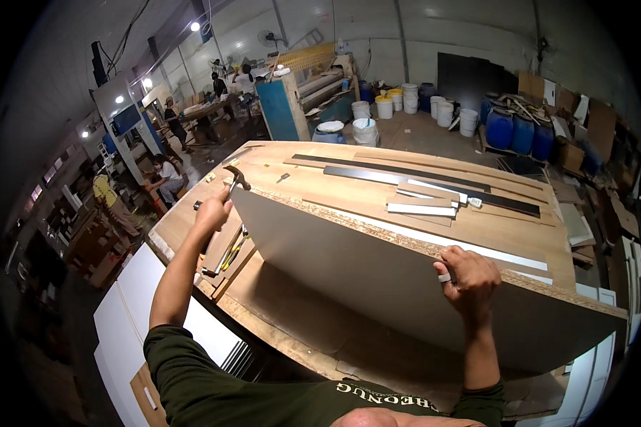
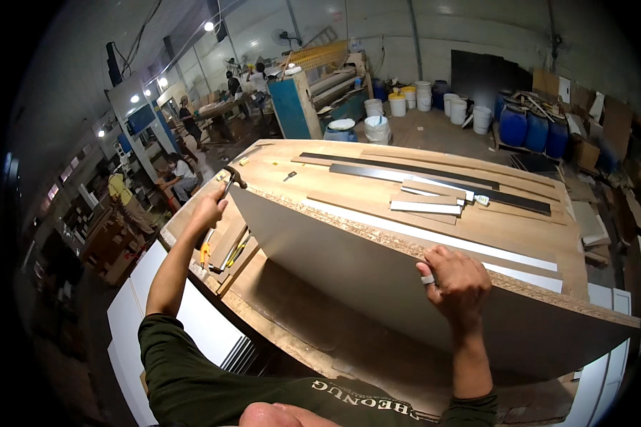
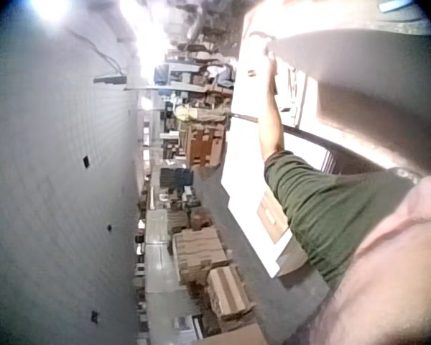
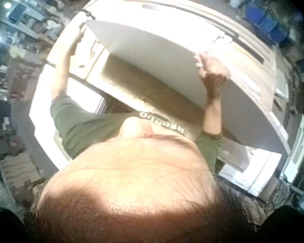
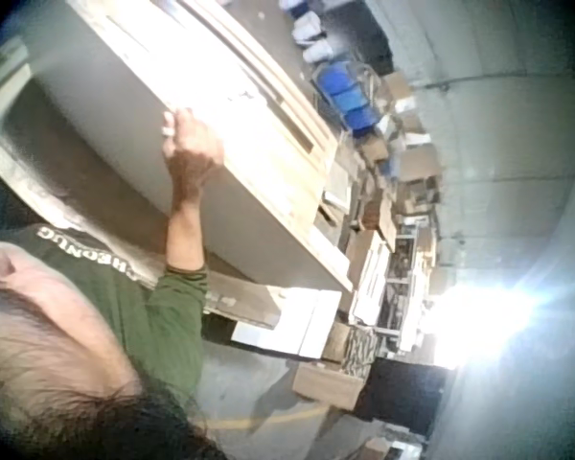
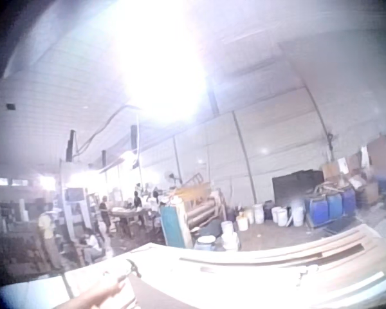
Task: The person assembles wooden cabinet doors by placing wood panels into a frame, securing them with a pneumatic nail gun, and attaching wooden strips using a hammer and nails.
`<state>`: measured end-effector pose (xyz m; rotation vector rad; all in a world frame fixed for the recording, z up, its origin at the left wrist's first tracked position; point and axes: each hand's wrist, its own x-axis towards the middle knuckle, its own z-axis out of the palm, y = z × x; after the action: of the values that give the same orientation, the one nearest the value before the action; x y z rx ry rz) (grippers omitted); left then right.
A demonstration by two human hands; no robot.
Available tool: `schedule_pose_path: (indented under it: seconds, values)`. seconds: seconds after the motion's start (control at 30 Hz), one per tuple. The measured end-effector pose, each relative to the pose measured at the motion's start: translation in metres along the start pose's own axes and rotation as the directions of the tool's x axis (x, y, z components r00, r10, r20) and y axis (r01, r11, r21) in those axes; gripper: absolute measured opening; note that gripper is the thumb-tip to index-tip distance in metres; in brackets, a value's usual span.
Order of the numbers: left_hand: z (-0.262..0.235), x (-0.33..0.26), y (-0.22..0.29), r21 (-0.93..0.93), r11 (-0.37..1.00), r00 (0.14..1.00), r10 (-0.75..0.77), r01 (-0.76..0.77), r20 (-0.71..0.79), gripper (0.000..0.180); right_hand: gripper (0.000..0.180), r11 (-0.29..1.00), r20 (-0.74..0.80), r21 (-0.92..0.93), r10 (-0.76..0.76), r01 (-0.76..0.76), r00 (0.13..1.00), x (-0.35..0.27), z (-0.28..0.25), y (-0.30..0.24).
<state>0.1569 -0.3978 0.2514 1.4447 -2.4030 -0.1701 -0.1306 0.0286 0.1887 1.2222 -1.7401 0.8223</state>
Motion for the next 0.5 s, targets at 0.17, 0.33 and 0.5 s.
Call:
schedule_pose_path:
  seconds: [0.17,0.33,0.5]
  values:
    - [0.044,-0.013,-0.047,-0.655,0.751,0.967,-0.097,-0.085,-0.237,0.041,0.020,1.000,-0.007,0.009,-0.010,0.011,1.000,0.001,0.001,-0.002]
    - [0.182,-0.102,-0.082,-0.937,0.294,0.927,-0.369,0.187,0.068,0.008,0.018,0.999,0.000,-0.029,-0.041,0.041,0.999,0.000,0.002,-0.003]
    - [0.268,-0.166,-0.120,-0.833,0.351,0.892,-0.317,0.427,0.323,0.012,0.021,0.998,0.004,0.011,-0.054,0.054,0.999,-0.003,0.000,-0.006]
